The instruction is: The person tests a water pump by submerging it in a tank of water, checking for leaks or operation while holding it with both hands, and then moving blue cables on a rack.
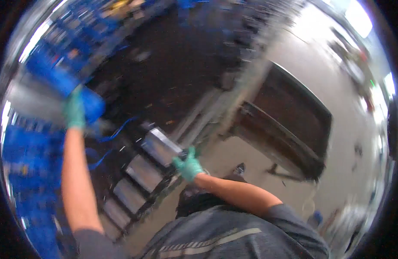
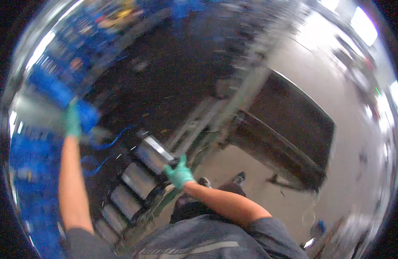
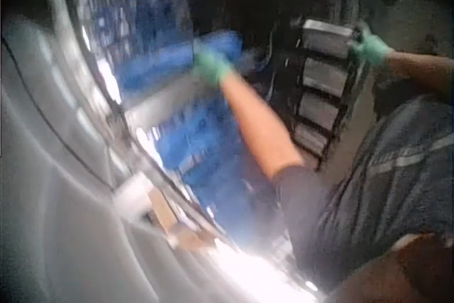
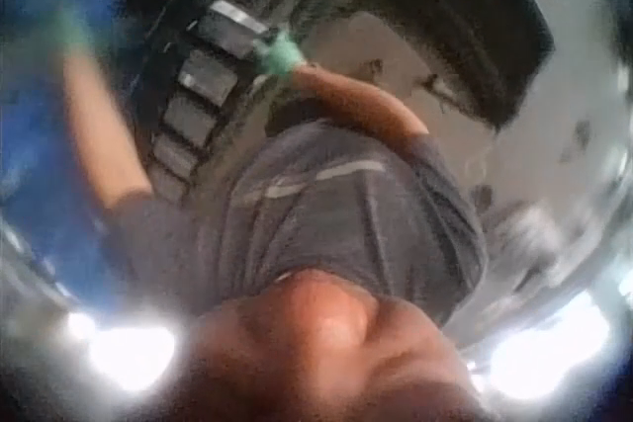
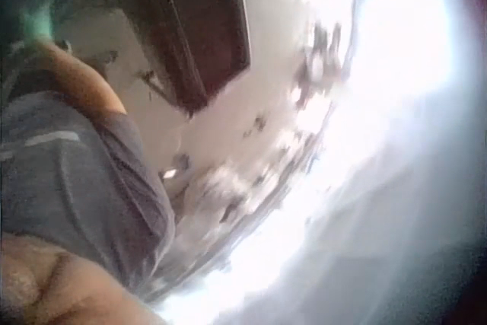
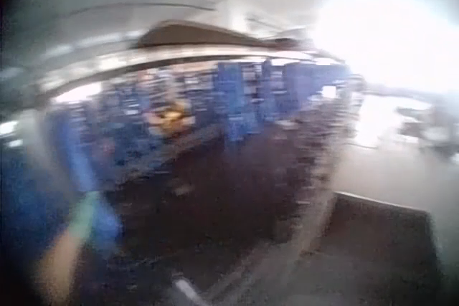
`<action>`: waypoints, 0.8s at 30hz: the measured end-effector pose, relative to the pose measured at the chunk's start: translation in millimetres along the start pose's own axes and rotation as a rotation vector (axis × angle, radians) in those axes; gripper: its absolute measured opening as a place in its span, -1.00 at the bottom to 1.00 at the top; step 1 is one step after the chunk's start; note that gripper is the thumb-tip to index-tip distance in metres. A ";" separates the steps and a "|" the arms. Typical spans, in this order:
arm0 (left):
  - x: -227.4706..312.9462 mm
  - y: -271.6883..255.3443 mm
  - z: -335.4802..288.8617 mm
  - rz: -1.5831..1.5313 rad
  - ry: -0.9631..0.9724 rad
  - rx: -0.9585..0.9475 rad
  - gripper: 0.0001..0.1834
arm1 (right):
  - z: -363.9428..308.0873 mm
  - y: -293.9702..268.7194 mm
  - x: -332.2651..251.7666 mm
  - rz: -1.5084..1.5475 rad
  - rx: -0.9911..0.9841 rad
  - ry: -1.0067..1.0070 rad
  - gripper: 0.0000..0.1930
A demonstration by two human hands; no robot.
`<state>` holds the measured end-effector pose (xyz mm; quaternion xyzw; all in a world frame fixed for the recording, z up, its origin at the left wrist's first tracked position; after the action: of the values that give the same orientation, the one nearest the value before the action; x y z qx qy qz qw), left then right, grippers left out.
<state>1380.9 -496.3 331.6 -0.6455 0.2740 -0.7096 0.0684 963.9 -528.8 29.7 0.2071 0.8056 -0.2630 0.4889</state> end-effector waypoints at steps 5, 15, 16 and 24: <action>-75.5 -77.0 56.7 -0.010 -0.108 0.059 -0.18 | -26.0 -82.8 -27.4 -0.042 -0.191 -0.123 -0.07; -10.3 -5.9 15.9 0.438 0.235 0.700 -0.34 | -269.7 -420.0 183.6 -0.450 1.371 0.053 -0.77; -10.6 7.4 0.8 0.430 0.321 0.736 -0.37 | -304.2 -441.1 205.6 -0.429 1.472 0.127 -0.77; -39.1 175.2 -141.2 0.706 0.801 0.453 -0.63 | -389.7 -523.7 285.1 -0.584 0.937 0.826 -0.42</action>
<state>1207.4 -583.5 211.3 -0.1657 0.3184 -0.8737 0.3283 265.6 -669.3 39.5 0.2541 0.7500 -0.6040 -0.0899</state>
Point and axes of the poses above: each hand's wrist, its own z-axis towards the middle knuckle, its own y-axis out of the palm, x = y × z, the point moved 5 cm from there along z, towards the middle knuckle, and after that the axes turned 14 degrees about -y, right-handed, at the moved point
